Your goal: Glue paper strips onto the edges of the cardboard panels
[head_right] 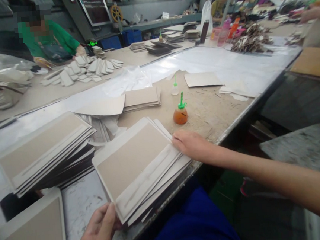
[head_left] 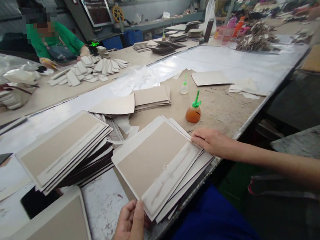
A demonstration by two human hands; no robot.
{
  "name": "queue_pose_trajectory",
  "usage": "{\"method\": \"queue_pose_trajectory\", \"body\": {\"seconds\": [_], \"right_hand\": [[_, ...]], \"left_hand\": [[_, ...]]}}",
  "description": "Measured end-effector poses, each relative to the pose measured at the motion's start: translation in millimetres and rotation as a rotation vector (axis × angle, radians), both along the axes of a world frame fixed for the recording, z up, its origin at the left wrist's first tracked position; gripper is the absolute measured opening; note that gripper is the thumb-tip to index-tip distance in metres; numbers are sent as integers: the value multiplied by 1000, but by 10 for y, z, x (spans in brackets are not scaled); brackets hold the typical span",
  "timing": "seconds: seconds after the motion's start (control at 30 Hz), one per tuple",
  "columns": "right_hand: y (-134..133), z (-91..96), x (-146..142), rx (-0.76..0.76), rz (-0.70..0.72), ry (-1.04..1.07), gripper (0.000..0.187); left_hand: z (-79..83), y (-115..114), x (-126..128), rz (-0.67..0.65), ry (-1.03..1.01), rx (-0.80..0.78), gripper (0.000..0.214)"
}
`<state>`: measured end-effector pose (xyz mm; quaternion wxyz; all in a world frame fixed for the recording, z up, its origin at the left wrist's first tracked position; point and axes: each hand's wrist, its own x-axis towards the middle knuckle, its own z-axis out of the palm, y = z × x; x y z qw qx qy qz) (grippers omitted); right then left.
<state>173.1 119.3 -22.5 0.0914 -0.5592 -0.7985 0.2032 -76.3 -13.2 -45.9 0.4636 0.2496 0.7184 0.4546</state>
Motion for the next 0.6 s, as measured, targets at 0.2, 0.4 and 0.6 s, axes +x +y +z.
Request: {"method": "queue_pose_trajectory", "body": {"seconds": [0.2, 0.4, 0.6], "right_hand": [[-93, 9, -64, 150, 133, -148, 29], [-82, -4, -106, 158, 136, -137, 30], [-24, -53, -67, 168, 131, -17, 36]], "left_hand": [[9, 28, -37, -82, 165, -23, 57], [-166, -40, 15, -90, 591, 238, 47], [-380, -3, -13, -130, 1026, 486, 42]]}}
